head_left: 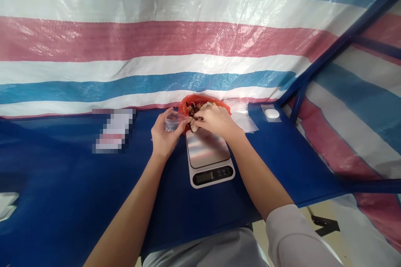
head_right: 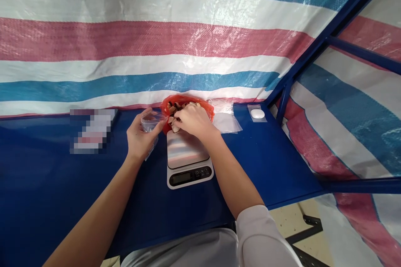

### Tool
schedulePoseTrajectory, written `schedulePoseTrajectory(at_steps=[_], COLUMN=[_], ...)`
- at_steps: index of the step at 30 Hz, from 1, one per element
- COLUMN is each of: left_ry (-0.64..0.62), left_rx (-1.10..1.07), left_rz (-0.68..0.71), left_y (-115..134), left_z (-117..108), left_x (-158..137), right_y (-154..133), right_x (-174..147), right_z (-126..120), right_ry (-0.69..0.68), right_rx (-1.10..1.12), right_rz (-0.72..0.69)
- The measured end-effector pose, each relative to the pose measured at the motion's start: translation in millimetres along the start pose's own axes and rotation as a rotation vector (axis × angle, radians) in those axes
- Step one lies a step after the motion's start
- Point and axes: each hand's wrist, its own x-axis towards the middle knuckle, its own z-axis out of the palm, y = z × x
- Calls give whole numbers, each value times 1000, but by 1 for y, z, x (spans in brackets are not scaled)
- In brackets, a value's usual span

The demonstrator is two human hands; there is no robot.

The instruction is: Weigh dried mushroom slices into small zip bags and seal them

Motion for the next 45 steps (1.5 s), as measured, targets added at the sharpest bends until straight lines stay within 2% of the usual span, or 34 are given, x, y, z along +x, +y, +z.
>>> schedulePoseTrajectory(at_steps=[3, 8, 19, 22, 31, 34, 38, 45], left_ry=[5, 20, 2, -2, -42, -64, -129, -187], left_rx=[-15, -54, -40, -51, -47, -58, -81, -139], left_rz=[-17, -24, -2, -2, 40, 45, 71, 74], left_y=[0, -3, -5, -5, -10, -5, 5, 2], left_z=[-3, -6, -4, -4, 0, 1, 4, 8], left_x=[-1, -4, -5, -5, -5, 0, 7, 1], right_y=[-8, -20, -27, -26, -2, 12, 27, 27], right_x=[1, 5, 5, 5, 2, 1, -1, -10], right_z=[3, 15, 20, 18, 0, 1, 2, -13], right_ry=[13, -40, -18, 3, 117, 172, 221, 208], right_rx=[-42, -84, -95, -55, 172, 247, 364, 573], right_rz=[50, 142, 241, 313, 389, 365, 259, 105])
